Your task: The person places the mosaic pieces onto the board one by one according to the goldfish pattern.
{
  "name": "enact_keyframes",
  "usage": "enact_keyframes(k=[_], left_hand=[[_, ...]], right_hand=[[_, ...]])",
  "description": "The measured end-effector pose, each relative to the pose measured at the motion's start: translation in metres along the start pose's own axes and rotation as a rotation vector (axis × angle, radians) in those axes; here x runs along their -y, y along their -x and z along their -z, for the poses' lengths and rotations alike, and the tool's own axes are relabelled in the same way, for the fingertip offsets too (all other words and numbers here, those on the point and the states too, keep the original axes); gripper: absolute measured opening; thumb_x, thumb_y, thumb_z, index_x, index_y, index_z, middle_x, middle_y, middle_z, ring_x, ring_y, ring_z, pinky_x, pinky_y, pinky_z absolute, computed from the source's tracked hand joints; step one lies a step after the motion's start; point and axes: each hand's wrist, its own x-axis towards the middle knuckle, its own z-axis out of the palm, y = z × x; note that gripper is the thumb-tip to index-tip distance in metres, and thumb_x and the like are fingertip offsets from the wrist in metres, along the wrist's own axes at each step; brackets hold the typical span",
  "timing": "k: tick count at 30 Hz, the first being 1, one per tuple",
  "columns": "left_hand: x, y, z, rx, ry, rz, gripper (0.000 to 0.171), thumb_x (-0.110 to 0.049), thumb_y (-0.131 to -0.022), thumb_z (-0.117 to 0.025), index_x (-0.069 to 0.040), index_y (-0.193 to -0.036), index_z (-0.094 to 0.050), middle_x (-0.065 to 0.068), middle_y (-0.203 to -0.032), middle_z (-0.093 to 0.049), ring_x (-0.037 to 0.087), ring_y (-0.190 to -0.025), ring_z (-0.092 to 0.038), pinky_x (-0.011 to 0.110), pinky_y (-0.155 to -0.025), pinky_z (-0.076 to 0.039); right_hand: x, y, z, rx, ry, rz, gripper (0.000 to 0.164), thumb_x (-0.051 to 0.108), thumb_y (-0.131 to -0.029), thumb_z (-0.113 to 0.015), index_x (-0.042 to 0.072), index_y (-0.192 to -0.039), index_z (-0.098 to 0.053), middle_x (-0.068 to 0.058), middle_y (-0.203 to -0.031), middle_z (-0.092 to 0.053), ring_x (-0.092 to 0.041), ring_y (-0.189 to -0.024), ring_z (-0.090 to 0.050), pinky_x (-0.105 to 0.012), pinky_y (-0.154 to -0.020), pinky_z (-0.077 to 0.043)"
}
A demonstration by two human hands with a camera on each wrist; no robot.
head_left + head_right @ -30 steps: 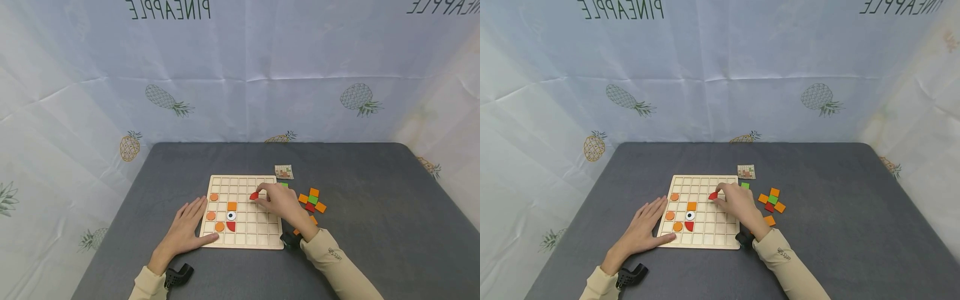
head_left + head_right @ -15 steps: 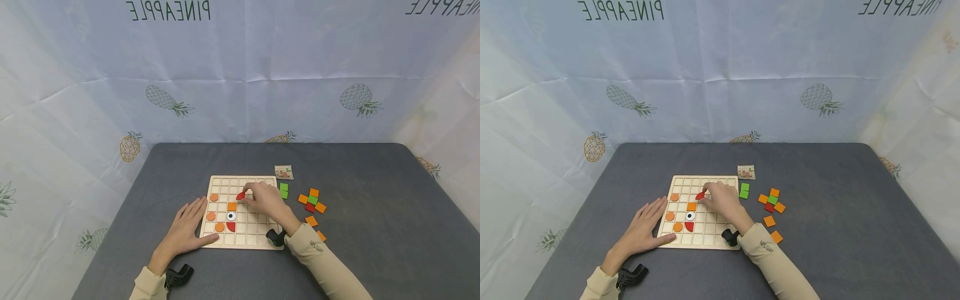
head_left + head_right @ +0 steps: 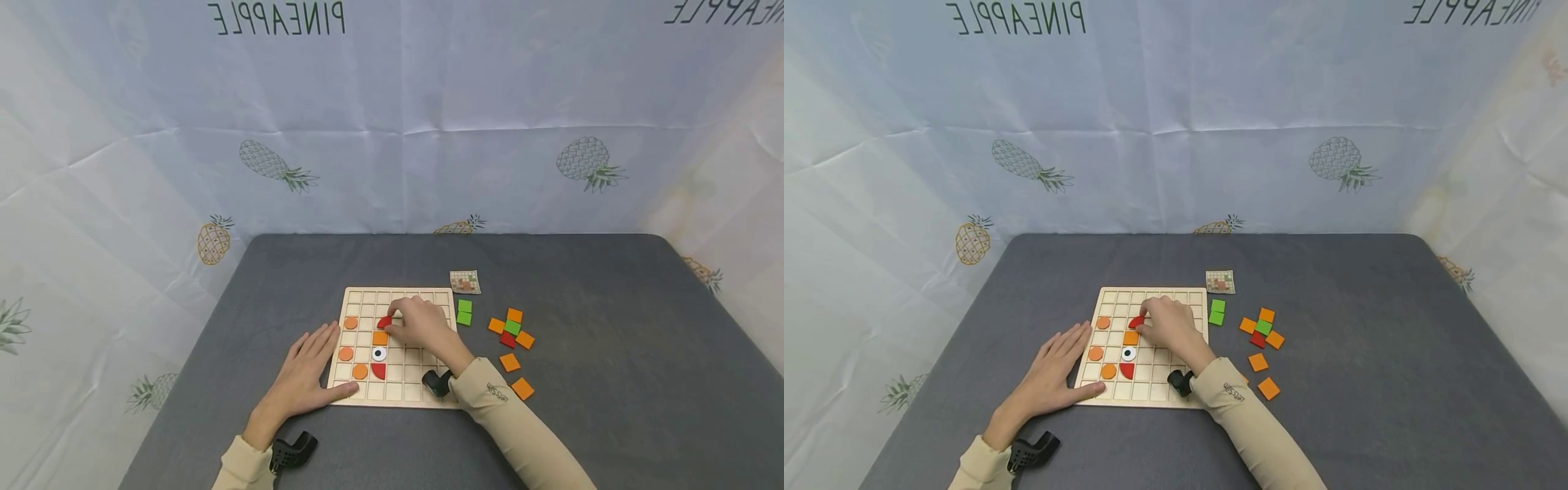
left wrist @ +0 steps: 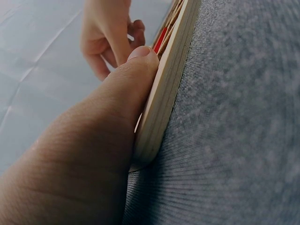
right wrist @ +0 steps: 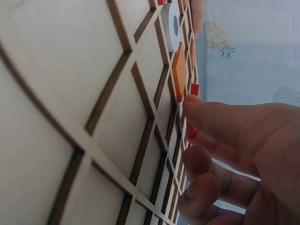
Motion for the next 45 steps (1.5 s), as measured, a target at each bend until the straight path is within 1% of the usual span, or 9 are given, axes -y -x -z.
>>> enact_keyframes(k=[9, 16, 22, 27, 35, 36, 39, 42, 45], left_hand=[[0.0008, 0.0000, -0.0008, -0.012, -0.002, -0.011, 0.109, -0.071, -0.082, -0.067, -0.008, -0.162, -0.028, 0.009, -0.169, -0.030, 0.033, -0.156, -0.031, 0.059, -0.124, -0.022], [0.0007, 0.0004, -0.0010, -0.013, 0.000, -0.011, 0.108, -0.070, -0.082, -0.068, -0.008, -0.162, -0.029, 0.010, -0.169, -0.031, 0.033, -0.156, -0.031, 0.059, -0.124, -0.023], [-0.0003, 0.0003, 0.0003, -0.010, 0.000, -0.006, 0.109, -0.070, -0.082, -0.068, -0.007, -0.162, -0.029, 0.010, -0.169, -0.031, 0.033, -0.156, -0.032, 0.059, -0.124, -0.023], [-0.0005, -0.0001, 0.0008, -0.006, 0.000, -0.005, 0.109, -0.070, -0.082, -0.068, -0.007, -0.162, -0.029, 0.010, -0.169, -0.031, 0.033, -0.156, -0.031, 0.059, -0.124, -0.023], [0.0003, -0.0004, 0.0006, 0.000, -0.003, -0.002, 0.109, -0.071, -0.082, -0.067, -0.008, -0.162, -0.029, 0.010, -0.169, -0.030, 0.033, -0.156, -0.031, 0.059, -0.124, -0.022], [0.0003, -0.0004, 0.0006, 0.001, -0.003, -0.001, 0.109, -0.071, -0.082, -0.067, -0.008, -0.162, -0.028, 0.010, -0.169, -0.030, 0.033, -0.156, -0.031, 0.059, -0.124, -0.022], [0.0002, -0.0004, 0.0008, 0.001, -0.001, -0.002, 0.109, -0.071, -0.082, -0.067, -0.008, -0.162, -0.028, 0.010, -0.169, -0.030, 0.033, -0.156, -0.031, 0.059, -0.124, -0.022], [0.0000, -0.0003, 0.0011, -0.003, 0.003, -0.005, 0.109, -0.070, -0.082, -0.068, -0.007, -0.162, -0.029, 0.010, -0.169, -0.031, 0.033, -0.156, -0.031, 0.059, -0.124, -0.023], [-0.0001, -0.0002, 0.0012, -0.006, 0.004, -0.008, 0.109, -0.070, -0.082, -0.068, -0.007, -0.162, -0.029, 0.011, -0.169, -0.031, 0.033, -0.156, -0.032, 0.059, -0.124, -0.023]], right_hand=[[-0.0009, -0.0029, -0.0016, 0.009, -0.002, 0.021, 0.025, 0.029, -0.091, -0.078, 0.014, -0.111, -0.077, -0.005, -0.088, -0.073, -0.015, -0.060, -0.045, -0.027, -0.052, -0.034], [-0.0002, -0.0030, -0.0016, 0.026, -0.002, 0.034, 0.024, 0.028, -0.091, -0.078, 0.015, -0.111, -0.078, -0.001, -0.073, -0.064, -0.012, -0.056, -0.041, -0.026, -0.050, -0.032], [-0.0001, -0.0039, -0.0032, 0.013, -0.015, 0.023, 0.025, 0.029, -0.091, -0.078, 0.014, -0.111, -0.078, -0.002, -0.076, -0.068, -0.013, -0.055, -0.040, -0.026, -0.050, -0.030], [-0.0005, -0.0047, -0.0046, -0.002, -0.028, 0.009, 0.025, 0.029, -0.090, -0.079, 0.014, -0.110, -0.078, -0.002, -0.072, -0.066, -0.013, -0.054, -0.038, -0.026, -0.048, -0.028], [-0.0008, -0.0030, -0.0037, 0.005, -0.049, 0.014, 0.026, 0.028, -0.090, -0.079, 0.014, -0.112, -0.078, -0.005, -0.095, -0.077, -0.014, -0.058, -0.045, -0.027, -0.051, -0.033], [-0.0007, -0.0026, -0.0035, 0.006, -0.053, 0.016, 0.026, 0.028, -0.090, -0.079, 0.013, -0.112, -0.078, -0.005, -0.093, -0.076, -0.013, -0.057, -0.044, -0.026, -0.050, -0.033], [-0.0007, -0.0026, -0.0035, 0.014, -0.065, 0.015, 0.025, 0.027, -0.091, -0.078, 0.013, -0.112, -0.079, -0.004, -0.076, -0.071, -0.012, -0.053, -0.038, -0.026, -0.049, -0.028], [-0.0009, -0.0026, -0.0042, 0.018, -0.078, 0.012, 0.023, 0.025, -0.093, -0.076, 0.014, -0.112, -0.080, 0.000, -0.057, -0.058, -0.010, -0.049, -0.033, -0.025, -0.047, -0.023], [-0.0009, -0.0026, -0.0050, 0.010, -0.083, 0.014, 0.021, 0.022, -0.093, -0.074, 0.014, -0.111, -0.080, 0.004, -0.051, -0.047, -0.009, -0.047, -0.031, -0.024, -0.045, -0.021]])
